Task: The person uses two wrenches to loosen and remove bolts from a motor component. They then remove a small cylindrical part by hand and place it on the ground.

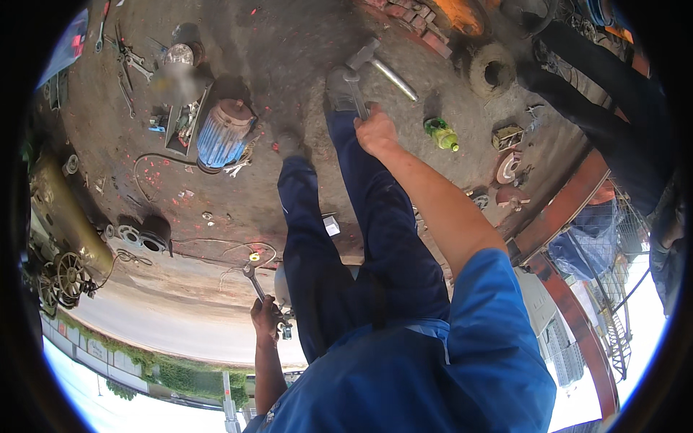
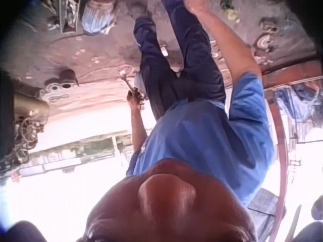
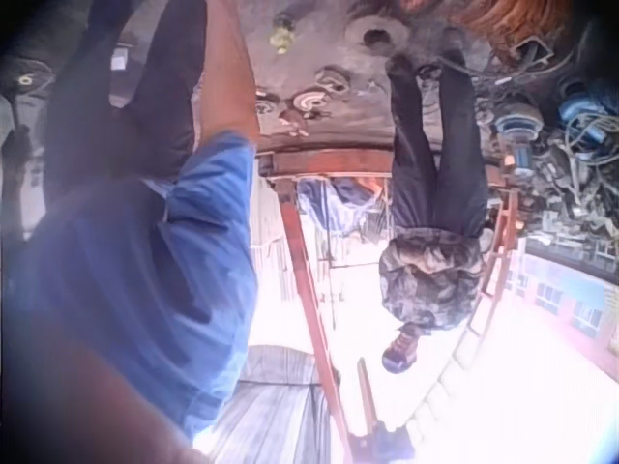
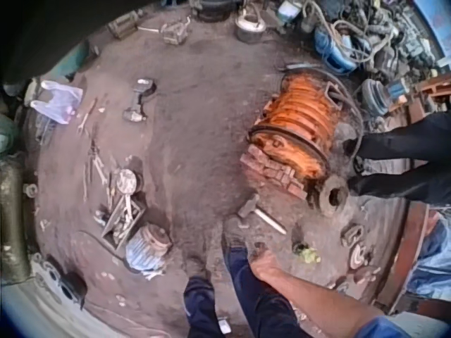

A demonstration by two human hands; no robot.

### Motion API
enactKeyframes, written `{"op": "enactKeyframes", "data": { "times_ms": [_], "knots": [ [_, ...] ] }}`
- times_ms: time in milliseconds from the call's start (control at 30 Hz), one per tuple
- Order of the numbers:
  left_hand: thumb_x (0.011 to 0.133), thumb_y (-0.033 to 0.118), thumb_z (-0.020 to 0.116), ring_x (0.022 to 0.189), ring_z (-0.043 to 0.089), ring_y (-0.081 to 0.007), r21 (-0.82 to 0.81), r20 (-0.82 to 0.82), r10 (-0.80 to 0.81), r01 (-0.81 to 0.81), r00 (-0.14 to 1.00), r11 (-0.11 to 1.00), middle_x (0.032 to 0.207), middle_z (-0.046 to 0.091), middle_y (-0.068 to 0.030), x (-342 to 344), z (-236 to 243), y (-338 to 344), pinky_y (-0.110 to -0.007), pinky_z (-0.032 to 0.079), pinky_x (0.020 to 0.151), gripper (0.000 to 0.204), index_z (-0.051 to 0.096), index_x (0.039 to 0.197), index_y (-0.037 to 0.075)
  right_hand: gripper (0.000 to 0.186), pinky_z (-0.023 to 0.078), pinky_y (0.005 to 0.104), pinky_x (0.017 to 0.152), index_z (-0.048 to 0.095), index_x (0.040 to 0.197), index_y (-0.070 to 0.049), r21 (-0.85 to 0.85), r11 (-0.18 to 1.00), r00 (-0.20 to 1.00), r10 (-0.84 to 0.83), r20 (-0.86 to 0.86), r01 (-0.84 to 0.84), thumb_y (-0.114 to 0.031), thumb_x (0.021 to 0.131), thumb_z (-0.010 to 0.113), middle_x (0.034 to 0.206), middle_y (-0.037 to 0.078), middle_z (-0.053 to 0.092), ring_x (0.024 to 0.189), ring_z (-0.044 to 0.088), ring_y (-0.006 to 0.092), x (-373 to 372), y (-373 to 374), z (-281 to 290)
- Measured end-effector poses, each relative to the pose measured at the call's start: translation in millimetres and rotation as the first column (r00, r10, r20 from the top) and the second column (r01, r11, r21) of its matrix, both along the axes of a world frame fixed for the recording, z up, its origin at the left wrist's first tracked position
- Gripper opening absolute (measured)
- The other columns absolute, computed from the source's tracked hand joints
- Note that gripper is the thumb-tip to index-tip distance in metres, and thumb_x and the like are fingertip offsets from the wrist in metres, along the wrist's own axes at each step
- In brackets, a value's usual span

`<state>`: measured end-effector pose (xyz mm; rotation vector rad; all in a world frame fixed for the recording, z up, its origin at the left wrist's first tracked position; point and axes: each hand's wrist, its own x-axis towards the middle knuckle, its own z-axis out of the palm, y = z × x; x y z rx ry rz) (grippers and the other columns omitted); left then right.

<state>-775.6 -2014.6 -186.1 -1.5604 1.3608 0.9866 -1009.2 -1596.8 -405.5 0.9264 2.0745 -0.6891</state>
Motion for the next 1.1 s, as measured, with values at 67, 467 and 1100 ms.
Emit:
{"op": "enactKeyframes", "data": {
  "times_ms": [67,467,1100],
  "knots": [
    [0.095,0.024,0.061,0.048,0.051,-0.0120,-0.011,0.027,0.032,-0.032,0.999,0.999,0.064,0.050,-0.0021,9,-7,-1,-0.026,0.042,0.041,0.021,0.056,0.089,0.004,0.050,0.050,0.0467,0.094,0.052,0.126,0.003,0.129,0.985,0.977,0.139,-0.163,-0.118,-0.030,0.090,0.062,0.112,0.031,0.064,0.108,0.063,0.0430,-38,19,-22],
    [0.094,0.023,0.062,0.055,0.052,-0.0105,0.062,-0.004,0.073,-0.072,0.997,0.995,0.065,0.054,-0.0017,36,-63,35,-0.025,0.042,0.052,0.021,0.062,0.095,0.002,0.061,0.047,0.0452,0.098,0.050,0.126,0.010,0.205,0.969,0.957,-0.077,-0.281,0.138,-0.031,0.083,0.064,0.117,0.033,0.062,0.113,0.061,0.0447,-151,66,-98],
    [0.097,0.032,0.063,0.062,0.047,-0.0083,0.030,-0.145,0.161,-0.159,0.976,0.987,0.069,0.055,0.0003,29,-134,54,-0.024,0.038,0.058,0.028,0.062,0.096,0.004,0.055,0.049,0.0485,0.092,0.049,0.130,-0.006,0.513,0.538,0.688,0.709,0.154,-0.669,-0.040,0.089,0.062,0.111,0.025,0.068,0.107,0.064,0.0417,-211,84,-117]
  ]
}}
